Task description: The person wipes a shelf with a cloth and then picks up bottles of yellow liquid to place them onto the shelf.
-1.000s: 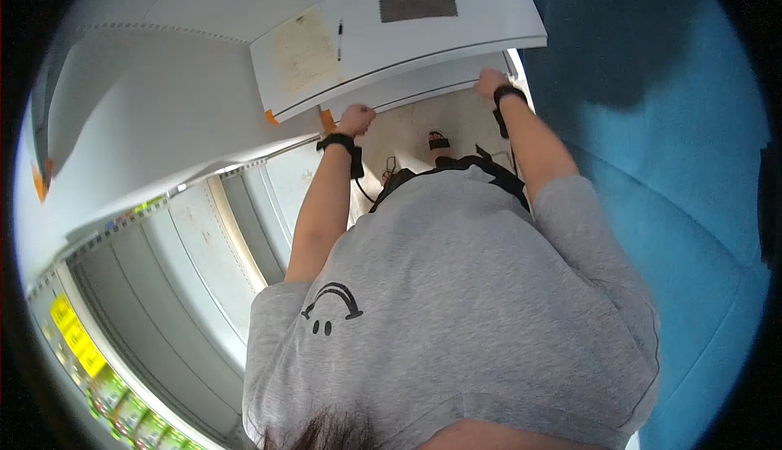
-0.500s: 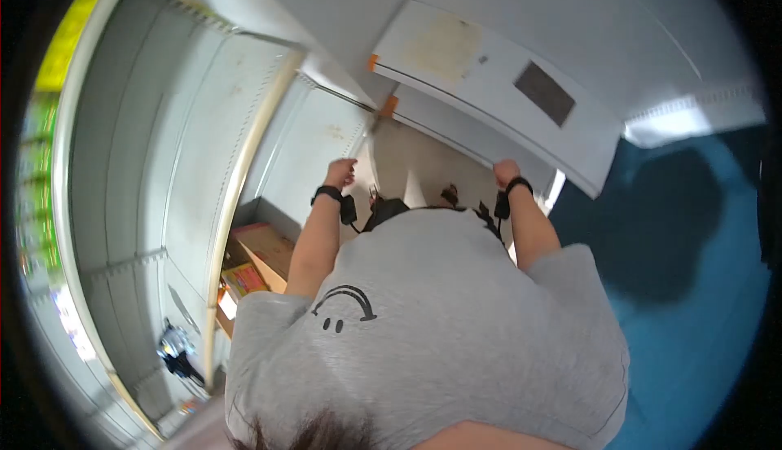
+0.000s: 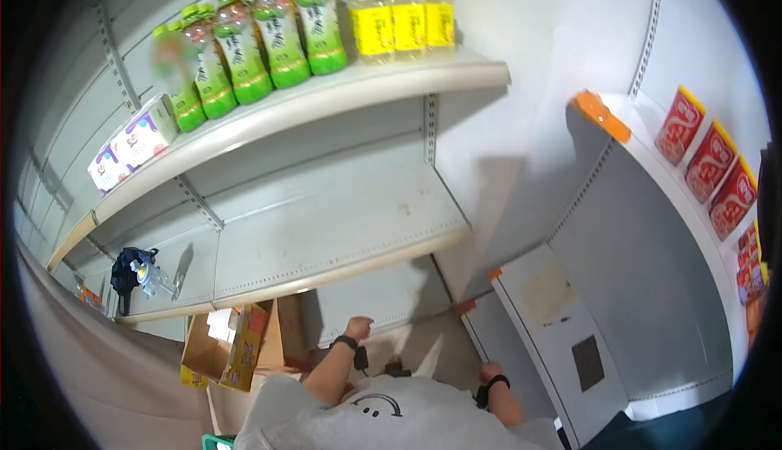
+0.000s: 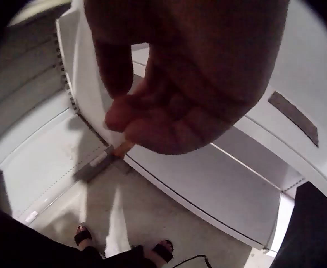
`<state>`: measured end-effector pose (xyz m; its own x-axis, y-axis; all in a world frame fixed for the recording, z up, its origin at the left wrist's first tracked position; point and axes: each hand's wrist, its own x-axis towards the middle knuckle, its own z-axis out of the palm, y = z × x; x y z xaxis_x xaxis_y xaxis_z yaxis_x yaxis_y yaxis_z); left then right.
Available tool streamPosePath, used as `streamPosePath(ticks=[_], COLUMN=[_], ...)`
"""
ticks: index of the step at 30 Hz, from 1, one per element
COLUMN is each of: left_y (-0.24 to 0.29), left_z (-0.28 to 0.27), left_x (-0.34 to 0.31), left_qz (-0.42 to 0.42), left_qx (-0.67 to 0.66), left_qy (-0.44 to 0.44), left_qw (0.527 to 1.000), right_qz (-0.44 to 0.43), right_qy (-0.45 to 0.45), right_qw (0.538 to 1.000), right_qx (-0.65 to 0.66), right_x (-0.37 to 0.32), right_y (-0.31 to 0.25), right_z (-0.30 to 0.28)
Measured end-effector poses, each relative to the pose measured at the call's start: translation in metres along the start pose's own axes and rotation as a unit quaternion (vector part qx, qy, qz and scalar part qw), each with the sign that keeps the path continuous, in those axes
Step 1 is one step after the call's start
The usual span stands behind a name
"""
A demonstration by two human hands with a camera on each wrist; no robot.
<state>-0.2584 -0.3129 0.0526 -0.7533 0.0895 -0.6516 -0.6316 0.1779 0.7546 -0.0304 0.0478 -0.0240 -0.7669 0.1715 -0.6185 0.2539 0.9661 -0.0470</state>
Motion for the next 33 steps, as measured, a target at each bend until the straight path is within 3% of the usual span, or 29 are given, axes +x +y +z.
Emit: streamPosePath(ticks=[2, 4, 7, 8, 10, 11, 12, 13, 14, 16, 18, 20, 22, 24, 27, 29, 33], left_y=[-0.008, 0.001, 0.013, 0.027, 0.040, 0.051, 0.072, 0.094, 0.114, 0.156, 0.197, 0.238, 0.273, 0.289, 0.292, 0.292, 0.303], left_z=[-0.018, -0.029, -0.046, -0.049, -0.057, -0.059, -0.057, -0.054, -0.053, -0.050, -0.048, -0.048, -0.051, -0.052, -0.059, -0.060, -0.072], left_x=[0.013, 0.019, 0.018, 0.009, 0.011, 0.007, -0.008, -0.023, -0.036, -0.064, -0.095, -0.134, -0.167, -0.186, -0.205, -0.219, -0.263], left_qz=[-0.013, -0.029, -0.005, 0.071, 0.246, 0.246, 0.316, 0.384, 0.384, 0.421, 0.501, 0.580, 0.632, 0.657, 0.686, 0.722, 0.785], left_qx=[-0.007, 0.009, 0.038, 0.119, 0.260, 0.260, 0.316, 0.366, 0.363, 0.438, 0.425, 0.378, 0.351, 0.309, 0.259, 0.243, 0.190], left_qy=[-0.010, -0.007, -0.024, 0.008, 0.045, 0.040, 0.045, 0.051, 0.048, -0.058, -0.115, -0.101, -0.062, -0.036, 0.016, 0.073, 0.198], left_qw=[1.000, 1.000, 0.999, 0.990, 0.933, 0.933, 0.893, 0.846, 0.848, 0.792, 0.745, 0.715, 0.688, 0.687, 0.680, 0.644, 0.555], right_qz=[0.004, -0.081, -0.101, -0.097, -0.003, 0.008, 0.019, 0.070, 0.106, -0.030, -0.100, -0.222, -0.292, -0.386, -0.412, -0.466, -0.627], right_qy=[-0.002, -0.026, -0.025, -0.025, 0.020, 0.016, 0.013, 0.061, 0.123, 0.245, 0.246, 0.317, 0.335, 0.390, 0.311, 0.284, 0.257], right_qw=[1.000, 0.995, 0.992, 0.992, 0.999, 1.000, 0.998, 0.975, 0.924, 0.901, 0.895, 0.822, 0.788, 0.680, 0.688, 0.673, 0.587], right_qx=[0.010, -0.057, -0.077, -0.076, -0.029, 0.015, 0.058, 0.203, 0.345, 0.357, 0.358, 0.418, 0.426, 0.486, 0.509, 0.499, 0.443], right_x=[0.005, 0.011, 0.026, 0.033, 0.050, 0.065, 0.081, 0.052, 0.009, 0.007, 0.011, -0.014, -0.041, -0.050, -0.081, -0.101, -0.136], right_y=[-0.022, -0.035, -0.052, -0.059, -0.073, -0.080, -0.086, -0.118, -0.157, -0.197, -0.234, -0.273, -0.307, -0.337, -0.370, -0.381, -0.386], right_z=[-0.018, -0.025, -0.021, -0.017, -0.009, -0.006, -0.001, -0.050, -0.117, -0.160, -0.207, -0.267, -0.319, -0.339, -0.365, -0.378, -0.409])
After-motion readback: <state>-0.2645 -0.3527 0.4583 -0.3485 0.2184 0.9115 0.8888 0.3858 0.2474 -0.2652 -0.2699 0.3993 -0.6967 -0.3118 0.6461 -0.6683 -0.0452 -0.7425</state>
